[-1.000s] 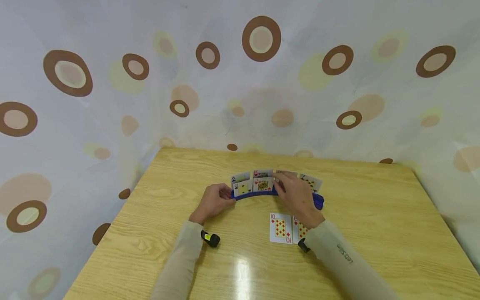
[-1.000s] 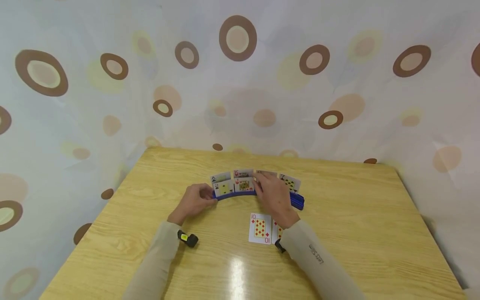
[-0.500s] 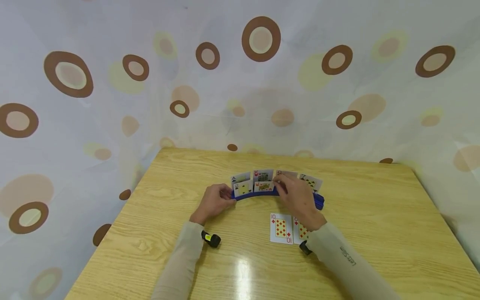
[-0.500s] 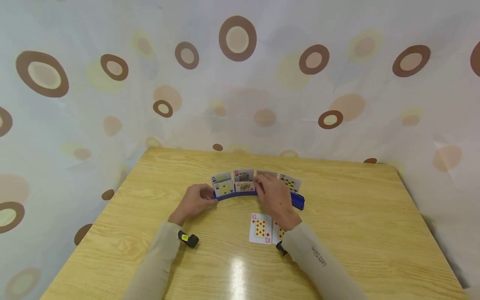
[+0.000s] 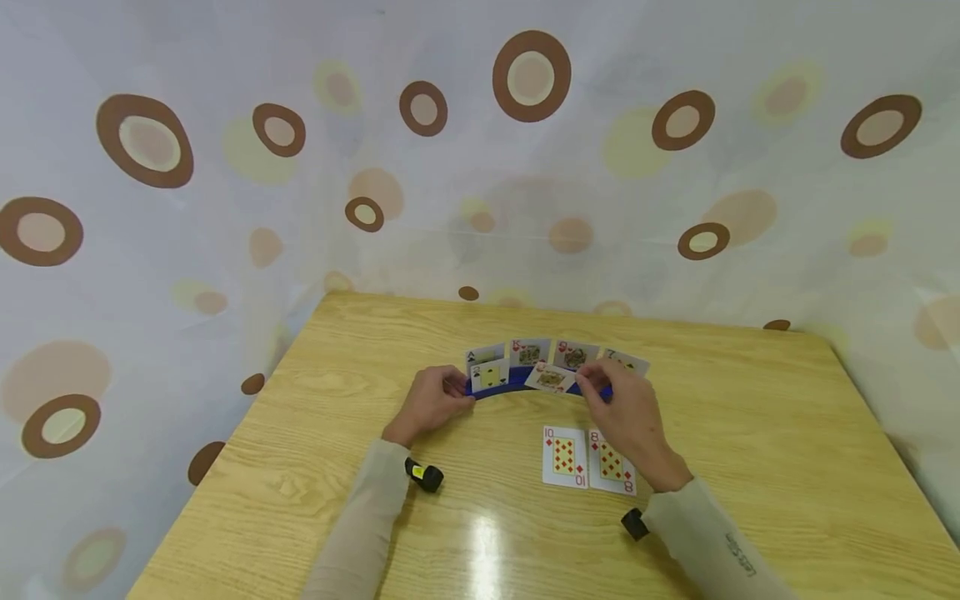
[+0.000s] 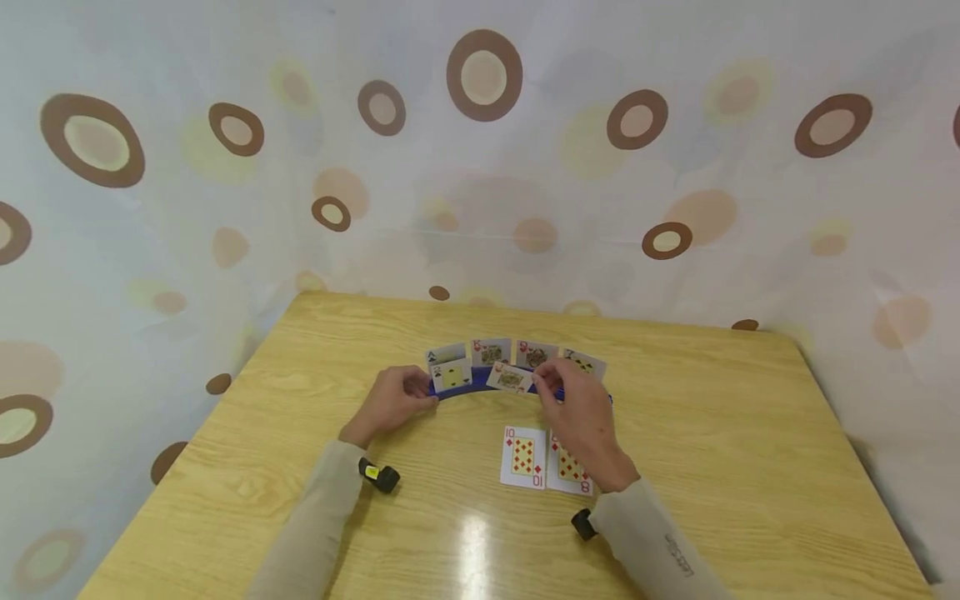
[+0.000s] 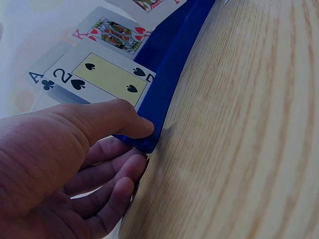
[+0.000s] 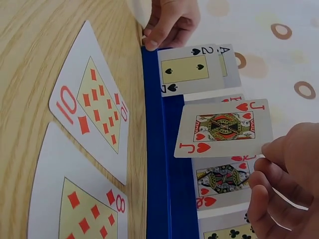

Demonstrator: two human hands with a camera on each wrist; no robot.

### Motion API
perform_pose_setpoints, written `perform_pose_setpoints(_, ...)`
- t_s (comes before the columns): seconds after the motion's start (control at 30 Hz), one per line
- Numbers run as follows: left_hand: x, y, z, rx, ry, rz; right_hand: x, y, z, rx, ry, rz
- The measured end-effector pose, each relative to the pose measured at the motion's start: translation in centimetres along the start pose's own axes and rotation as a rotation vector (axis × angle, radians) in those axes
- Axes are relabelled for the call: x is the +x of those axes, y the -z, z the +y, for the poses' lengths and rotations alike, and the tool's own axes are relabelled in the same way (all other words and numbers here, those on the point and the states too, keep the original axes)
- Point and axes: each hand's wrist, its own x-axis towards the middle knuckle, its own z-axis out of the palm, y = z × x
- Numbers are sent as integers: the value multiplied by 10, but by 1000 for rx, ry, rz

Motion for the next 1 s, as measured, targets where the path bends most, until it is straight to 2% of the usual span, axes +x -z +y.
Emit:
perform_pose_setpoints(0.33,0,5,1,-7,16,15,-9,15,7,73,-18,33)
perform_pose_setpoints(0.5,-1,2,1,-9,15,-3,-19,24,15,53,-14,79)
perform_pose_setpoints(0.77,0,-2,0,6,16,7,-37,40,30,21,-103,79)
perform_pose_setpoints(1.0,0,0,1,4,21,-2,-47,55,36,16,-119,107)
